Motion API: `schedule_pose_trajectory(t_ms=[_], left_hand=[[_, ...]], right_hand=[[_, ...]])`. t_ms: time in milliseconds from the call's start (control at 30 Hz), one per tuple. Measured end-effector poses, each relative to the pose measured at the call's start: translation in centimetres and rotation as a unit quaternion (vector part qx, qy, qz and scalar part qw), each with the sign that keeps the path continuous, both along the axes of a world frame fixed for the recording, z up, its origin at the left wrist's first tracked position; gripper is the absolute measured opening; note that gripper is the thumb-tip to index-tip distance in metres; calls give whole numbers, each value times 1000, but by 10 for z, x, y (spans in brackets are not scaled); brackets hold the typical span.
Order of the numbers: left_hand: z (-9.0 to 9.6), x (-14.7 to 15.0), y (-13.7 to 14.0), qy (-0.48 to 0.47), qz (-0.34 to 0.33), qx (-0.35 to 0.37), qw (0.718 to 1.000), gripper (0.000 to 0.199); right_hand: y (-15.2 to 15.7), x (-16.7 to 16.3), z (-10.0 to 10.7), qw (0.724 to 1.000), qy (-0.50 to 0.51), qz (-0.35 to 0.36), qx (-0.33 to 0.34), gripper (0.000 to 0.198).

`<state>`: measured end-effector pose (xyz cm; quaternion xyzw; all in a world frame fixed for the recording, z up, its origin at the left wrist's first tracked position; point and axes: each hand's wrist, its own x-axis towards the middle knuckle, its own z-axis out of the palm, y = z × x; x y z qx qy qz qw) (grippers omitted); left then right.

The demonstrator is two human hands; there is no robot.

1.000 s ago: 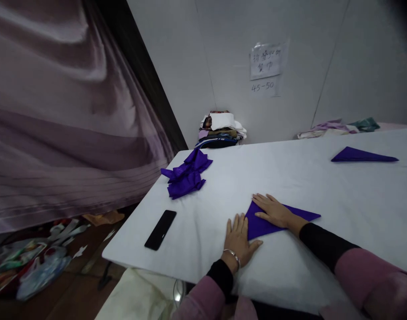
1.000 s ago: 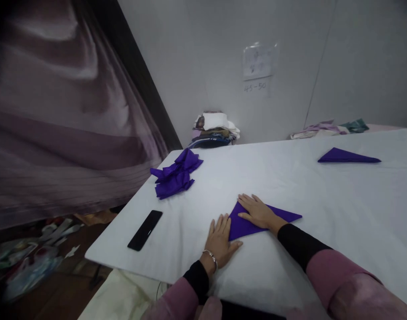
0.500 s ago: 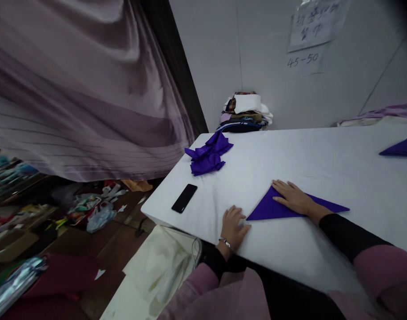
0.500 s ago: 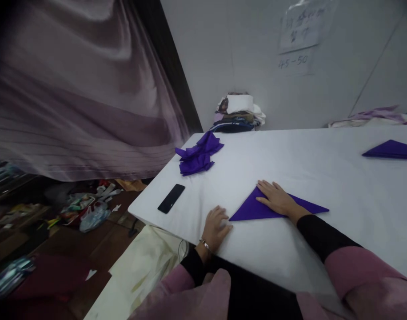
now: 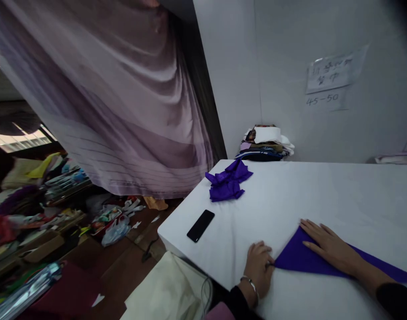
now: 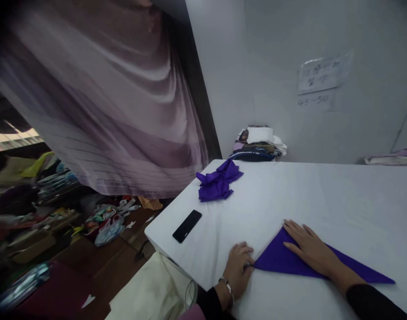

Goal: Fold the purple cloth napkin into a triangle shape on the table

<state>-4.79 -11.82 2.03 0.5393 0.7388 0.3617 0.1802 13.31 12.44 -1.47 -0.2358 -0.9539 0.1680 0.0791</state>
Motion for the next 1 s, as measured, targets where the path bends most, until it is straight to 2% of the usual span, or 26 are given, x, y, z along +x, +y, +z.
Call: schedule_pose_trajectory(t_ms=[300, 500, 767, 1000], left_hand=[[1, -1, -1, -7, -22, 1, 1000, 38], [-7, -3, -2, 2, -26, 29, 999, 35], [-19, -6, -2, 29, -34, 66, 997, 31], [-18, -6, -5, 42, -40, 67, 996, 34]], right_hand=[[5, 2, -10, 1000, 11, 9, 10, 72], [11, 3, -21, 999, 36, 7, 20, 69], [10, 2, -17, 1000, 11, 7, 25, 71], [13, 3, -26, 999, 37, 4, 34, 68]])
